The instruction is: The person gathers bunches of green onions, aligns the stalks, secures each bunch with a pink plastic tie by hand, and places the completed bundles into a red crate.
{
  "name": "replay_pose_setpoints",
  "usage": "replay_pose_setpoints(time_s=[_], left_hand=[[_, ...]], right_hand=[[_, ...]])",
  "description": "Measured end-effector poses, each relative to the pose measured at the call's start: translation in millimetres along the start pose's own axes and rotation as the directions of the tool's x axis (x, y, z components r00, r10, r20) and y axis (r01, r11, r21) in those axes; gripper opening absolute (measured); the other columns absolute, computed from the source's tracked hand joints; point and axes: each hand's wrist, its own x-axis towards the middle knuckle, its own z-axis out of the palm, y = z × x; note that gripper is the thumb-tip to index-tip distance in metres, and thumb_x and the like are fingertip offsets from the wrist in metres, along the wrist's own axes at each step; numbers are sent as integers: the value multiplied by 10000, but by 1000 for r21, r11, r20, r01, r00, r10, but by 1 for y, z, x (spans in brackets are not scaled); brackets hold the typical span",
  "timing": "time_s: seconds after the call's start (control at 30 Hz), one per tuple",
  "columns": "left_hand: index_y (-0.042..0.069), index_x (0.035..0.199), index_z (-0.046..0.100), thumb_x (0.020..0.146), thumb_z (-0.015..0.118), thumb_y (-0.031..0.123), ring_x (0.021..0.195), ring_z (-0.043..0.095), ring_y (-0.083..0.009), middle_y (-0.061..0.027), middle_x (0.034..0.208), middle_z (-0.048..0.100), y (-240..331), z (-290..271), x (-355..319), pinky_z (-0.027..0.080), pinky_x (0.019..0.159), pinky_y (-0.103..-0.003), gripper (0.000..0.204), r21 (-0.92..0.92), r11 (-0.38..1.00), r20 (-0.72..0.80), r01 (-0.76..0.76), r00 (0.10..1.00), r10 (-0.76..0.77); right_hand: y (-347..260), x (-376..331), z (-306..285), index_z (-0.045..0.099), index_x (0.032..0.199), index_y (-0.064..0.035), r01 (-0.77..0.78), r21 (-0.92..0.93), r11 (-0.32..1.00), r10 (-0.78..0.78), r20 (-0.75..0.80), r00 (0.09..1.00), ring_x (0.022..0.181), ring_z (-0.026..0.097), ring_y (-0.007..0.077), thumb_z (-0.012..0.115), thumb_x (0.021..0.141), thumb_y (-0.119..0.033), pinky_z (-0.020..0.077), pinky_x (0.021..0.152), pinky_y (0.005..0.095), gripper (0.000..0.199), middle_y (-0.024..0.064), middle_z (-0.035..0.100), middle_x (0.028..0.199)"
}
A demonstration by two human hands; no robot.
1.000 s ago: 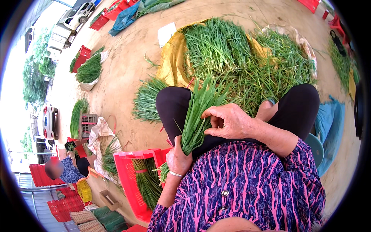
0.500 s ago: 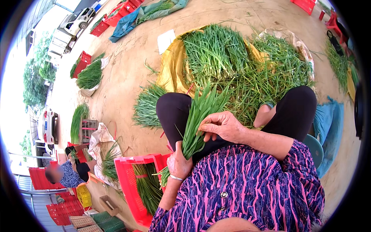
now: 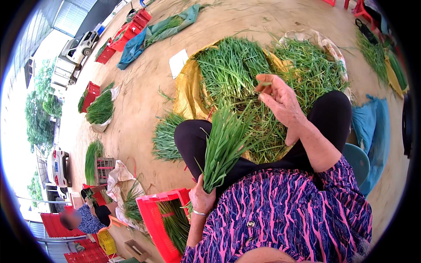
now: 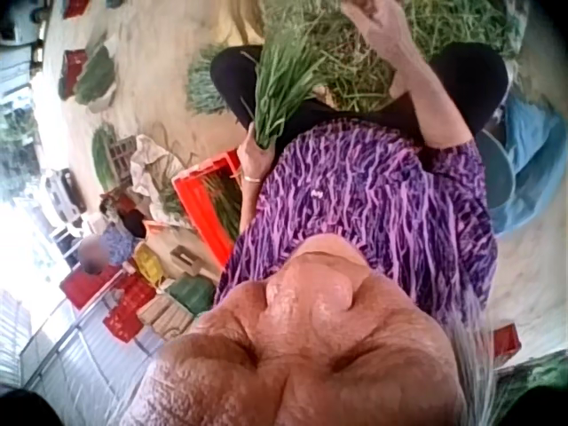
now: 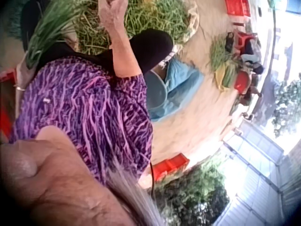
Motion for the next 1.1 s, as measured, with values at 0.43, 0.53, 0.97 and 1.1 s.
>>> replay_pose_setpoints(time_s=[0.43,0.53,0.97,1.1], left_hand=[[64,1208,566,709,716,199,692,632,-419,-227,752,650,7,3,6,501,639,-488,539,57,998,17,-33,999,32],[39,1211,558,711,714,196,693,632,-421,-231,759,651,4,4,4,498,644,-492,547,71,997,6,-10,1000,10],[31,1207,556,726,705,210,704,629,-433,-239,759,648,10,2,4,492,652,-502,534,53,999,27,-13,1000,12],[63,1217,558,724,697,199,703,632,-422,-223,770,653,17,1,6,496,647,-492,530,100,995,27,-14,1000,11]], right_hand=[[-29,-26,1,662,920,-1,219,-238,946,-86,469,879,616,597,137,605,871,-41,469,573,287,85,107,649,734],[-32,-17,-10,662,927,-17,99,-275,956,19,398,917,544,543,175,597,900,-115,443,531,301,121,118,628,704],[-3,-32,-1,498,650,-10,364,-283,887,-158,555,816,537,469,345,667,813,-85,369,514,400,247,132,437,554],[4,-40,12,476,665,-3,83,-143,986,-29,345,938,500,420,111,602,873,-91,344,487,323,259,54,402,541]])
